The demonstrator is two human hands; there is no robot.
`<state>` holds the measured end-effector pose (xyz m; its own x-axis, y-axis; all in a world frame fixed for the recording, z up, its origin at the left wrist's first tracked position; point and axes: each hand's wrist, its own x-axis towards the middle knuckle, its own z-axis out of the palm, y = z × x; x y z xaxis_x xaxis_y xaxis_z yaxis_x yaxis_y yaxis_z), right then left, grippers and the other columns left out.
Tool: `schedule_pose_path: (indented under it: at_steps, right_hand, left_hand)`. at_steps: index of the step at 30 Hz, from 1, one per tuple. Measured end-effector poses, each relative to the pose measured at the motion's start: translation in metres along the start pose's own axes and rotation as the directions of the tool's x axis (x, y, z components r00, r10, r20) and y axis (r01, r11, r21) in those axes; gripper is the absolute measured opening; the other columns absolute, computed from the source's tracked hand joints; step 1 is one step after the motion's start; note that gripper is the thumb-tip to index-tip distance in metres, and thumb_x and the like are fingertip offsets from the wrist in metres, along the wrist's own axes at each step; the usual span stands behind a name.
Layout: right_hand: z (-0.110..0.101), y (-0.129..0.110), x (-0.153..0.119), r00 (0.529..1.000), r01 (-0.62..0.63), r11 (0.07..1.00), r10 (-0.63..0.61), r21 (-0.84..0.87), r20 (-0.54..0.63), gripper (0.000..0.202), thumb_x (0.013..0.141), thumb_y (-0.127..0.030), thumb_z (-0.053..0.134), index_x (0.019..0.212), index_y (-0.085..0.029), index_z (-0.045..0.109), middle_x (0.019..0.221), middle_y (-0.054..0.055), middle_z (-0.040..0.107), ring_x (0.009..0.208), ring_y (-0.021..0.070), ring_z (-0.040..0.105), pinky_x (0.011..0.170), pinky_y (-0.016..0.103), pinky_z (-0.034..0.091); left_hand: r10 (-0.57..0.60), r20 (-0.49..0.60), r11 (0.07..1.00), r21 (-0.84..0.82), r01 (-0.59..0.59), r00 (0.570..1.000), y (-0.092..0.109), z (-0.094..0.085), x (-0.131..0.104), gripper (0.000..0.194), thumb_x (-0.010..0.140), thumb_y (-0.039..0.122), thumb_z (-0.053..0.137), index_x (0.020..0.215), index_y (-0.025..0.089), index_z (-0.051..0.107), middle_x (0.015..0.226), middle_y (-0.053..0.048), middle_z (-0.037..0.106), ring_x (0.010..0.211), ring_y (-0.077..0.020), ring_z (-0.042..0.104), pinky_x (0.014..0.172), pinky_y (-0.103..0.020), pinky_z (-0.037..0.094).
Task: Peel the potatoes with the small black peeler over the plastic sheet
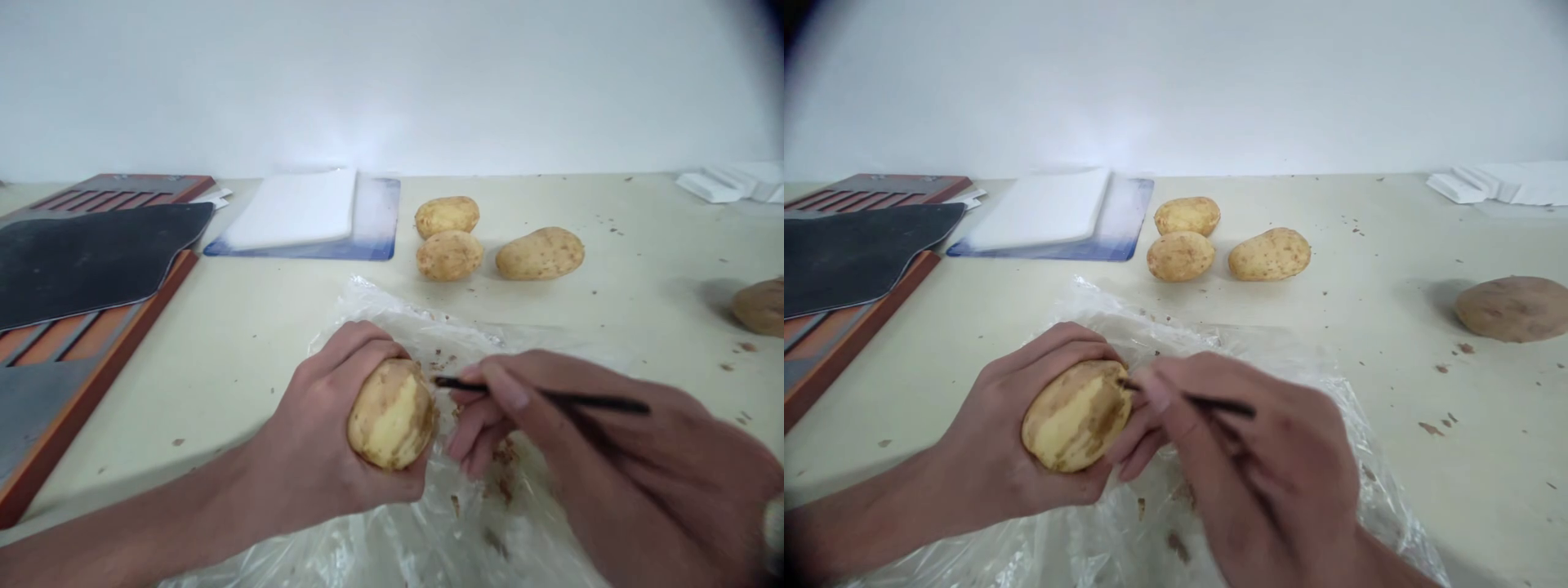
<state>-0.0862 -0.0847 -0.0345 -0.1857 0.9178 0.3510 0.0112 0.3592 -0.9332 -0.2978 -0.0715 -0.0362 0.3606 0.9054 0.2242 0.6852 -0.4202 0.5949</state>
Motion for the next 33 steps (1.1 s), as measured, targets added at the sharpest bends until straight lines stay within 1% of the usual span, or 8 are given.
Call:
schedule_pose_path:
  at_steps: [2,4,8,12,16,25,29,33]
  right_hand:
    - [0.001,-0.003,-0.001,1.000,-0.010,0.999,0.010,0.049,-0.001,0.021,0.101,-0.010,0.063,0.094,-0.022,0.079,0.074,-0.005,0.079,0.061,0.0087,0.076,0.065,0.011,0.065]
    - [0.005,-0.005,-0.004,0.990,-0.004,0.996,-0.009,0.086,0.141,0.020,0.102,-0.010,0.060,0.099,-0.019,0.078,0.077,-0.003,0.079,0.060,0.0081,0.076,0.064,0.009,0.064]
    - [0.012,-0.003,-0.008,0.956,0.042,0.998,-0.051,0.037,0.290,0.023,0.101,-0.010,0.061,0.082,-0.016,0.073,0.079,-0.001,0.078,0.062,0.0066,0.076,0.067,0.005,0.061]
    - [0.005,0.002,-0.008,0.982,0.130,0.991,-0.122,-0.045,0.147,0.018,0.099,-0.013,0.066,0.086,-0.021,0.076,0.077,-0.004,0.079,0.059,0.0082,0.075,0.063,0.007,0.063]
    - [-0.002,0.000,-0.007,0.994,0.029,0.984,-0.047,-0.176,-0.100,0.026,0.098,-0.018,0.067,0.075,-0.024,0.077,0.076,-0.002,0.079,0.065,0.0138,0.077,0.062,0.015,0.066]
    - [0.019,-0.006,0.006,0.995,0.068,0.983,-0.054,-0.168,0.087,0.043,0.095,-0.060,0.065,0.088,-0.022,0.082,0.062,0.006,0.072,0.058,0.0220,0.076,0.050,0.027,0.066]
    - [0.014,-0.004,0.003,0.995,0.057,0.992,-0.048,-0.116,0.086,0.035,0.097,-0.053,0.067,0.094,-0.022,0.082,0.065,0.005,0.074,0.056,0.0209,0.076,0.049,0.025,0.065]
    - [0.009,0.000,-0.006,0.992,0.039,0.995,-0.049,0.094,0.114,0.013,0.102,-0.023,0.065,0.102,-0.021,0.078,0.072,0.000,0.078,0.053,0.0133,0.075,0.053,0.017,0.064]
  left_hand:
    - [0.007,0.004,1.000,-0.003,-0.007,1.000,0.000,0.000,-0.001,0.055,0.060,0.029,0.085,0.110,0.026,0.062,0.110,0.002,0.063,0.098,-0.0135,0.064,0.086,-0.027,0.057]
    - [0.014,0.026,1.000,-0.026,-0.014,1.000,-0.003,0.000,-0.001,0.052,0.064,0.034,0.084,0.111,0.027,0.062,0.112,0.002,0.063,0.100,-0.0135,0.063,0.086,-0.027,0.058]
    - [0.037,0.026,0.998,-0.047,-0.036,0.999,-0.007,-0.001,-0.002,0.054,0.065,0.040,0.086,0.111,0.028,0.061,0.114,0.003,0.062,0.102,-0.0136,0.063,0.088,-0.027,0.057]
    - [0.007,0.005,1.000,-0.016,-0.007,1.000,-0.003,0.000,-0.002,0.054,0.060,0.035,0.088,0.106,0.027,0.063,0.109,0.003,0.064,0.096,-0.0142,0.064,0.084,-0.028,0.058]
    - [0.003,-0.033,1.000,0.016,-0.002,0.999,0.003,0.001,-0.001,0.051,0.060,0.027,0.083,0.107,0.025,0.063,0.109,0.001,0.065,0.096,-0.0151,0.065,0.083,-0.028,0.059]
    - [0.005,-0.021,1.000,-0.013,-0.006,1.000,-0.001,0.002,-0.002,0.054,0.058,0.030,0.087,0.106,0.027,0.062,0.109,0.003,0.064,0.095,-0.0139,0.065,0.083,-0.027,0.059]
    - [0.014,-0.027,1.000,0.020,-0.014,1.000,0.001,0.002,-0.002,0.053,0.059,0.027,0.082,0.108,0.026,0.062,0.109,0.001,0.064,0.096,-0.0146,0.065,0.083,-0.027,0.058]
    - [0.005,-0.007,1.000,-0.025,-0.005,1.000,-0.002,0.001,-0.001,0.053,0.060,0.033,0.085,0.107,0.028,0.062,0.109,0.001,0.065,0.095,-0.0168,0.065,0.082,-0.030,0.059]
